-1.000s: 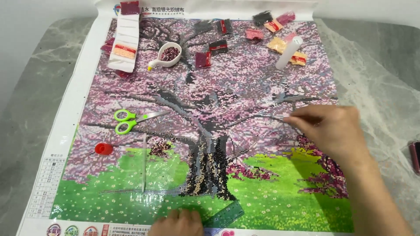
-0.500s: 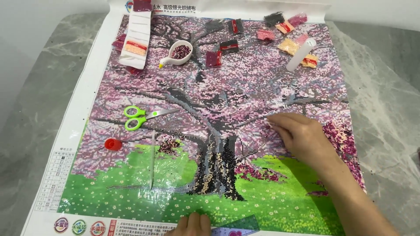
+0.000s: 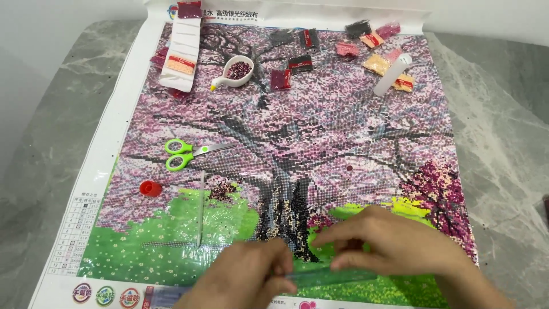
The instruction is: A person is performing diamond painting, using a specialized pen to pick up small resin diamonds and place them onto a sticky, pre-printed canvas of a cherry blossom tree, and using a ruler to align the rows.
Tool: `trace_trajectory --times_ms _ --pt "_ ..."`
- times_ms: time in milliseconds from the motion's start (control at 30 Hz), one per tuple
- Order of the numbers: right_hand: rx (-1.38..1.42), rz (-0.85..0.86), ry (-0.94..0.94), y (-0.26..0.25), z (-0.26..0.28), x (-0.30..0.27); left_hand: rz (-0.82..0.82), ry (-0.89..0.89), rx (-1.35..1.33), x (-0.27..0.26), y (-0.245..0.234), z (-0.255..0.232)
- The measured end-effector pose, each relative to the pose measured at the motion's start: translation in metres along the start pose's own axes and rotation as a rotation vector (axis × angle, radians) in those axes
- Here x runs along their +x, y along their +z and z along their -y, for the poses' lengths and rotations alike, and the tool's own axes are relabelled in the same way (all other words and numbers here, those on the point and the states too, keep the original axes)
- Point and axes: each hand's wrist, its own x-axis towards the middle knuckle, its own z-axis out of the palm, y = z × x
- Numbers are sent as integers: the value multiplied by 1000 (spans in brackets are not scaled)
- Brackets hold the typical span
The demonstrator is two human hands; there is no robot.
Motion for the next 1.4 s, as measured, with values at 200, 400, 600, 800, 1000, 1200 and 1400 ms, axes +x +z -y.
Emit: trace_trajectory --times_ms 200,400,600,800,1000,1200,1400 --pt "100 -82 -3 -8 -7 -3 -119 -63 -84 25 -20 -8" --pt "-9 17 118 -1 -26 -1 -47 -264 -24 36 -48 -30" --pt "-40 147 261 1 -35 1 -200 -222 243 73 -55 3" --pt "-38 160 271 0 -38 4 -234 -195 275 87 -52 9" --pt "-40 142 234 1 -41 5 -423 -102 220 92 -50 25" --pt "-44 111 220 -1 -37 5 -372 -113 267 91 -50 23" --pt "-36 69 216 0 -36 7 -444 -56 237 94 -47 31"
